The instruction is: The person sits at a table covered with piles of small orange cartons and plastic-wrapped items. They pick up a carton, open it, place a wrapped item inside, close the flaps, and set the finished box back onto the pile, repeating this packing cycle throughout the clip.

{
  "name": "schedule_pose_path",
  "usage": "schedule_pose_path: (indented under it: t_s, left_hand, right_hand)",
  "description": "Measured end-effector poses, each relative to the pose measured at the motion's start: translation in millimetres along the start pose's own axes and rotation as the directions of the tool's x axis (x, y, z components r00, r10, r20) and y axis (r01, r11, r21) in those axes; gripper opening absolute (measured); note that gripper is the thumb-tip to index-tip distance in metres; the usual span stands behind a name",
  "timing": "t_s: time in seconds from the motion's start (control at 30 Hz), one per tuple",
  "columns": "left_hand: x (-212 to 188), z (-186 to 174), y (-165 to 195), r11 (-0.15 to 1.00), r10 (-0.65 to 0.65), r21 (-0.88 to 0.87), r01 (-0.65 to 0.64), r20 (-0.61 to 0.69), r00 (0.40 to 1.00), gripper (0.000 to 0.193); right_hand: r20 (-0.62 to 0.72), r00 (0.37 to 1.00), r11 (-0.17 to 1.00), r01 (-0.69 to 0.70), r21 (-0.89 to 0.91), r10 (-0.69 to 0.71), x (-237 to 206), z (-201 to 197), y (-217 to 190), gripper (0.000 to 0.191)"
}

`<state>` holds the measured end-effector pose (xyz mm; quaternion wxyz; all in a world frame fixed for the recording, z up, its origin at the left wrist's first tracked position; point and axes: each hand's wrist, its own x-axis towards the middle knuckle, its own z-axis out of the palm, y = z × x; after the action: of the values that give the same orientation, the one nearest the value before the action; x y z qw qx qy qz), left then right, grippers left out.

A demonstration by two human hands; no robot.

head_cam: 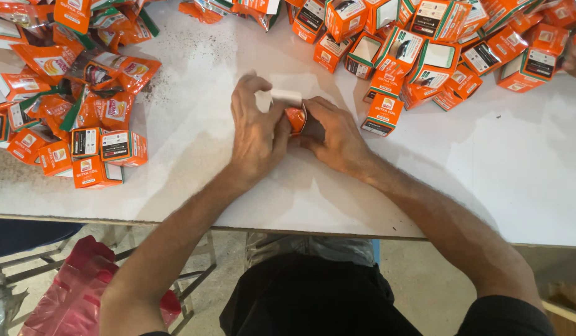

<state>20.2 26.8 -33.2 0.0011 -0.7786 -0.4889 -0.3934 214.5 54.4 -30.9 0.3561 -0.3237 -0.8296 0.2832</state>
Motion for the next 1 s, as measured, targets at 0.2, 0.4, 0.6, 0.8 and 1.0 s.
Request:
schedule_pose_path:
  t_s: [0.2,0.4,0.6,0.8,1.0]
  left_hand:
    - [13,9,-12,0.652,-0.604,-0.210,0.729,0.438,0.666,0.035]
    - [8,21,-13,0.512,-0.481,-0.646,0.566,0.331,0.812,0.022]
    - [-1,1,-39,0.004,-0.315,-0.722,0.691,0.655,0.687,0.036]
    - [4,14,-45,0.303,-0.471,-0.568,0.765,0.608,0.639,0.014]
    - [-6,2,-22,0.838,-0.144,-0.504,0.207,0.161,0.976,0.028]
  right_hand:
    - [-0.052,0.998,1.000,-0.018,0.012,0.019,-10,9,2,0.072]
    - [-0.082,0.994,0.996,0.067,-0.058,-0.072,-13,18,11,0.067]
    - [0.005,0.973,0.916,0.220,-0.337,-0.231,-13,13,9,0.067]
    - [-0.055,0.984,0.951,0.150,-0.269,-0.170,-11,17,1,0.050]
    - [-0.064,0.998,0.994,0.005,-0.111,-0.012,-14,17,3,0.050]
